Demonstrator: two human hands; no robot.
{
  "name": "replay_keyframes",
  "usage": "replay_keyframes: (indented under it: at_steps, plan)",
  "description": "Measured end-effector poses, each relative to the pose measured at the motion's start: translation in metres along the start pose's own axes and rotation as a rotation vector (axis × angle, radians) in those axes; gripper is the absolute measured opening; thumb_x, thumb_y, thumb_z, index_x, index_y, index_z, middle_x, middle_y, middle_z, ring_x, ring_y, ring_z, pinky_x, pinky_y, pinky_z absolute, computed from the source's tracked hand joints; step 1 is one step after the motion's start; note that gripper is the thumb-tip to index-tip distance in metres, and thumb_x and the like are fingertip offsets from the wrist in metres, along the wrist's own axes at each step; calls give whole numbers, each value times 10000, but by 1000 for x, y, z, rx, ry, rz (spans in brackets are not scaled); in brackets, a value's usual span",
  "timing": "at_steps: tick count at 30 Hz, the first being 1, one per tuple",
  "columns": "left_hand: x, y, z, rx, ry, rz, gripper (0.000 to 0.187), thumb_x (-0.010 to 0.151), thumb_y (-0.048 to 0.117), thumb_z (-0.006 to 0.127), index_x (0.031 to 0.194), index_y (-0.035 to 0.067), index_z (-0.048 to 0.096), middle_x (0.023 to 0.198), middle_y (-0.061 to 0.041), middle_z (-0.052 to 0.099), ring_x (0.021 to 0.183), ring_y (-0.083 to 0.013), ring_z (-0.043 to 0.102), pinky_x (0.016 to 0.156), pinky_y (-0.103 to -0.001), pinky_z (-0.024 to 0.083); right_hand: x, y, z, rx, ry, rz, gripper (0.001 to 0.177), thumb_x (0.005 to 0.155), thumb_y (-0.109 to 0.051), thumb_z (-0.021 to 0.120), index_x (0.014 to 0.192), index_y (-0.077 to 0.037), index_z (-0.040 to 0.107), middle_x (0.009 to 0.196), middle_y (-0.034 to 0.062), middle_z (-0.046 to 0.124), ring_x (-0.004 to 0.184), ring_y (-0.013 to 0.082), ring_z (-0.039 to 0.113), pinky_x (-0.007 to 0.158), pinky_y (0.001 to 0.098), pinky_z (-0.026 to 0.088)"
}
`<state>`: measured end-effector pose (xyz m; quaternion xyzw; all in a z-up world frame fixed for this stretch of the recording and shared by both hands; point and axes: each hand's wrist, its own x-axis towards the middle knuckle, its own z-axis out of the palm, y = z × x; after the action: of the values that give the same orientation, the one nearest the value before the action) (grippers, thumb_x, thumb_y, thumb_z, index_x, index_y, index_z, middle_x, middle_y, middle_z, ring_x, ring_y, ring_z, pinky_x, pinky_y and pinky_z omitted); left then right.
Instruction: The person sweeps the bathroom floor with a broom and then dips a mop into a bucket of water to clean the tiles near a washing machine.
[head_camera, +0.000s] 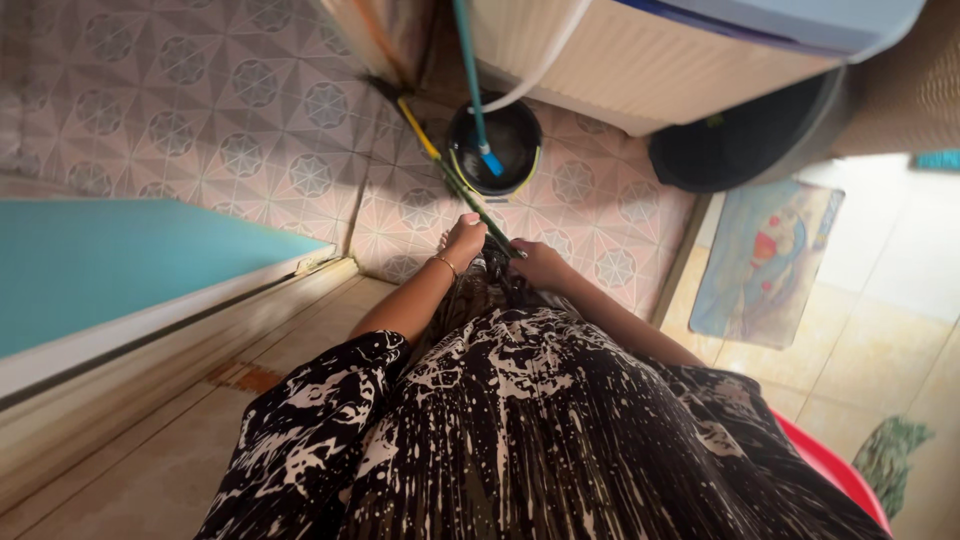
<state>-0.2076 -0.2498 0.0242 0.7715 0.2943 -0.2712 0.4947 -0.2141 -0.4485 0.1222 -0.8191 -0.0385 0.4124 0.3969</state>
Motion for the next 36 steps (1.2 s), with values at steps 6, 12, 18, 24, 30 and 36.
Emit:
replay_keyframes:
  at_steps: [6, 12, 18, 24, 30, 36]
  plan:
    - [17, -7, -30, 45, 41, -153, 540, 887, 290, 562, 1386, 84, 577, 1276, -236, 673, 1161, -362, 673, 976, -396, 541, -36, -99, -66, 241, -341, 245, 540, 958, -109, 589, 1494, -141, 540, 682, 42, 619, 542, 111, 554, 497, 270, 479]
    - [4, -7, -54, -70, 130, -87, 544, 863, 294, 584, 1346, 45, 598, 1266, -280, 661, 1185, -396, 642, 1006, -424, 507, 48, -88, -50, 590, -720, 518, 525, 1007, -66, 478, 1531, -68, 459, 681, 20, 577, 514, 82, 472, 422, 239, 407]
    - [-15, 0, -96, -87, 216, -88, 541, 855, 304, 598, 1321, 29, 614, 1225, -285, 681, 1199, -415, 622, 1022, -434, 488, 134, -76, 33, 253, -687, 297, 481, 974, -103, 530, 1451, -67, 578, 703, 84, 617, 551, 152, 573, 489, 310, 486]
    - [1, -1, -102, -111, 177, -156, 504, 861, 218, 532, 1339, 91, 628, 1242, -258, 693, 1190, -391, 655, 1010, -422, 508, 114, -99, 46, -577, -64, -151, 441, 855, -138, 577, 1276, -113, 707, 1056, 254, 726, 959, 404, 690, 860, 490, 539]
    - [-3, 23, -83, 7, 193, 80, 775, 811, 52, 563, 1540, 117, 310, 1500, -335, 325, 1328, -489, 448, 1067, -465, 430, 23, -162, -27, -529, 55, -170, 375, 877, -133, 511, 1150, -149, 767, 1095, 202, 719, 965, 376, 710, 898, 482, 542]
    - [-51, 99, -88, 258, 581, 796, 748, 819, 7, 648, 1512, 99, 383, 1511, -319, 419, 1375, -488, 450, 1124, -533, 348, -39, -227, -114, -293, -240, -158, 304, 990, -237, 494, 1027, -130, 776, 889, 111, 739, 791, 215, 723, 791, 366, 560]
